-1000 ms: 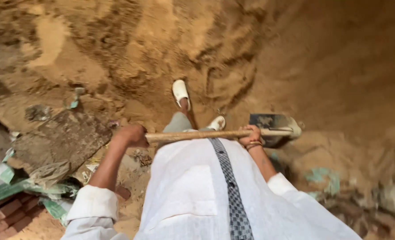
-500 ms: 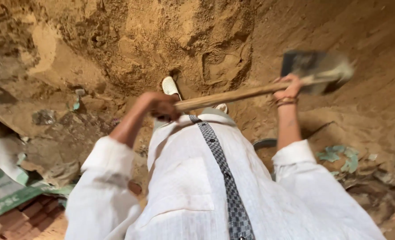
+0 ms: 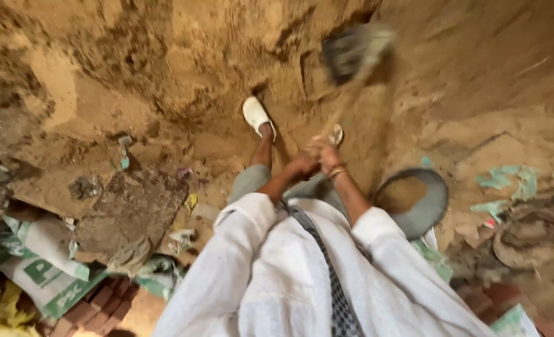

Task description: The person stands in a sand pit and repeatedly strikes the sand wall with a long-handled hoe to loosen sand, then scoops the loosened sand into a metal basin beside them using the hoe.

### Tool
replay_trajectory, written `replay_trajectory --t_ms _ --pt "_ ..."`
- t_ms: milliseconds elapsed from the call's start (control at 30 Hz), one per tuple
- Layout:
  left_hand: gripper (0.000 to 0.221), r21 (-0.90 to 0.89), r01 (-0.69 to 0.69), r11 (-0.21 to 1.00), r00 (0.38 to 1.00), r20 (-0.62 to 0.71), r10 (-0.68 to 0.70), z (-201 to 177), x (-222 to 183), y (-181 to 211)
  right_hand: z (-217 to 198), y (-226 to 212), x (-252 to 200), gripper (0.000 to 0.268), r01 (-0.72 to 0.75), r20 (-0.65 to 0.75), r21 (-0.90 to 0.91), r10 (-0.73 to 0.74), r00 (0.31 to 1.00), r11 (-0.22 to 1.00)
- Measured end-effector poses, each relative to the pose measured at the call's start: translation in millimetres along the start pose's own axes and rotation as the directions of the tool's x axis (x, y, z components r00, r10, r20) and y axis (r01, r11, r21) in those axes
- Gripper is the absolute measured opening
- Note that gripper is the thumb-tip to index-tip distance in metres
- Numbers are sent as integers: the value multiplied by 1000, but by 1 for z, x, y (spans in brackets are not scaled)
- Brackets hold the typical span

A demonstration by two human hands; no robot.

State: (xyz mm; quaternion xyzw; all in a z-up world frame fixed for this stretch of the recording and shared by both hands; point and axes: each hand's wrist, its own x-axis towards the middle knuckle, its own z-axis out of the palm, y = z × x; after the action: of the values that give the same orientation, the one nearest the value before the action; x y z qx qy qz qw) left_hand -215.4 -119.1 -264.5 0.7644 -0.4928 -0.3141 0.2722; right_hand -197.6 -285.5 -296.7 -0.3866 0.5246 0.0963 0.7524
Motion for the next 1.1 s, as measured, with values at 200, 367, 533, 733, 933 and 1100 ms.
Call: replay_trajectory --t_ms 200,367,533,733,933,1100 --pt "38 -418 829 371 550 491 -676 -61 -47 -34 29 134 0 10 -460 479 174 333 812 871" --pt "26 -585 809 54 506 649 -568 -51 -30 -28 48 44 -37 13 -568 302 86 522 798 818" --pt "20 -710 668 -224 663 704 -255 26 24 -49 38 -36 -59 23 -522 275 -148 542 794 840" --pt "22 -711 686 -154 622 683 -382 -43 143 19 -26 -93 -24 30 -331 158 -329 397 904 884" --pt "13 -697 577 -426 502 714 -489 -69 200 107 -74 -135 -41 25 -175 425 151 96 900 973" --pt "15 -682 666 -301 576 727 -374 -161 152 184 -100 -142 -34 26 -421 463 406 215 860 811"
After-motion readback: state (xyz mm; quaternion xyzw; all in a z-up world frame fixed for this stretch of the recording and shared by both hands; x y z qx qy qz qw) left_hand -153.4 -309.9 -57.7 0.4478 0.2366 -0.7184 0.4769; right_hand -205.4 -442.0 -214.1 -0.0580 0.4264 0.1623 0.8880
